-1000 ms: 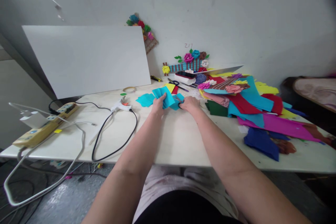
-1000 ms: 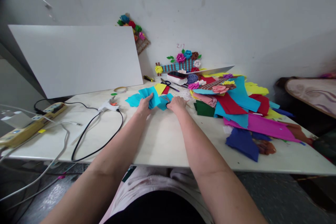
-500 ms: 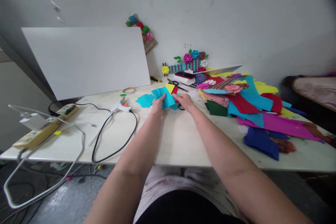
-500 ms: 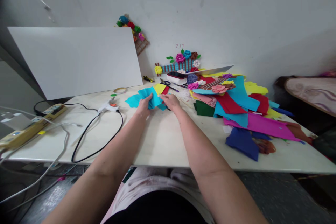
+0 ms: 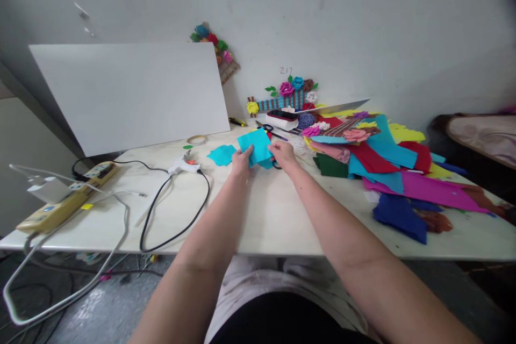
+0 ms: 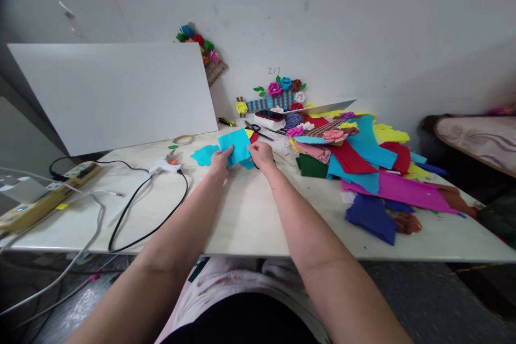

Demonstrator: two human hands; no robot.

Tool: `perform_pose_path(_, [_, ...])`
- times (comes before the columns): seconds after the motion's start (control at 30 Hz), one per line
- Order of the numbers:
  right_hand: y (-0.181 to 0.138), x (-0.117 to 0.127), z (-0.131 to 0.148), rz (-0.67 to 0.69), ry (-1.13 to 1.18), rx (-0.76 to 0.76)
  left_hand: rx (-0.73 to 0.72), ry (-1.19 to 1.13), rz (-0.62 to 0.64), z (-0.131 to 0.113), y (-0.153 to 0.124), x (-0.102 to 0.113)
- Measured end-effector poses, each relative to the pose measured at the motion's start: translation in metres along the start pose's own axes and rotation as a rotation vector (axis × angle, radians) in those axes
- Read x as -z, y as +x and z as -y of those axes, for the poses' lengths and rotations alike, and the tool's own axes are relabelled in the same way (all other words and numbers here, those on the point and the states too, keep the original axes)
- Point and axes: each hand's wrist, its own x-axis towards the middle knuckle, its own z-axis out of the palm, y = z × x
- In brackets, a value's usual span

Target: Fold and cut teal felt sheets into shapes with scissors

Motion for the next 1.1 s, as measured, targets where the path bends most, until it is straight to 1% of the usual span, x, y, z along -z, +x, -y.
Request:
perform_pose_path(0.1, [-0.003,0.001,0.004,-0.028,0.027,-0.005,-0.052,0.099,-0.017,0.003,0.004,0.003])
perform_pose_path(0.2, [-0.006,0.001,0.010,-0.032,0.120,-0.056,-0.095,0.182,-0.046,0.003,0.005,0.003])
perform_pose_path(0.37, [-0.008,0.002,0.014,-0.041,0.289,-0.152,-0.118,0.279,-0.062,0.001,0.004,0.001])
perform_pose_path(0.47, [-0.006,0.002,0.012,-0.039,0.365,-0.178,-0.137,0.337,-0.062,-0.001,0.004,0.000])
perform_pose_path(0.57, [-0.006,0.003,0.010,-0.018,0.430,-0.195,-0.131,0.340,-0.061,-0.001,0.005,-0.001])
perform_pose_path(0.67, [-0.005,0.003,0.009,0.032,0.487,-0.205,-0.114,0.303,-0.064,0.000,0.005,-0.001])
perform_pose_path(0.8, [-0.005,0.004,0.007,0.143,0.545,-0.205,-0.069,0.230,-0.058,0.003,0.009,0.000])
perform_pose_path(1.0, [-0.006,0.007,0.007,0.295,0.598,-0.192,-0.119,0.126,-0.131,0.010,0.018,0.006])
perform_pose_path(1.1, [-0.008,0.009,0.008,0.383,0.584,-0.164,-0.074,0.083,-0.146,0.013,0.021,0.009])
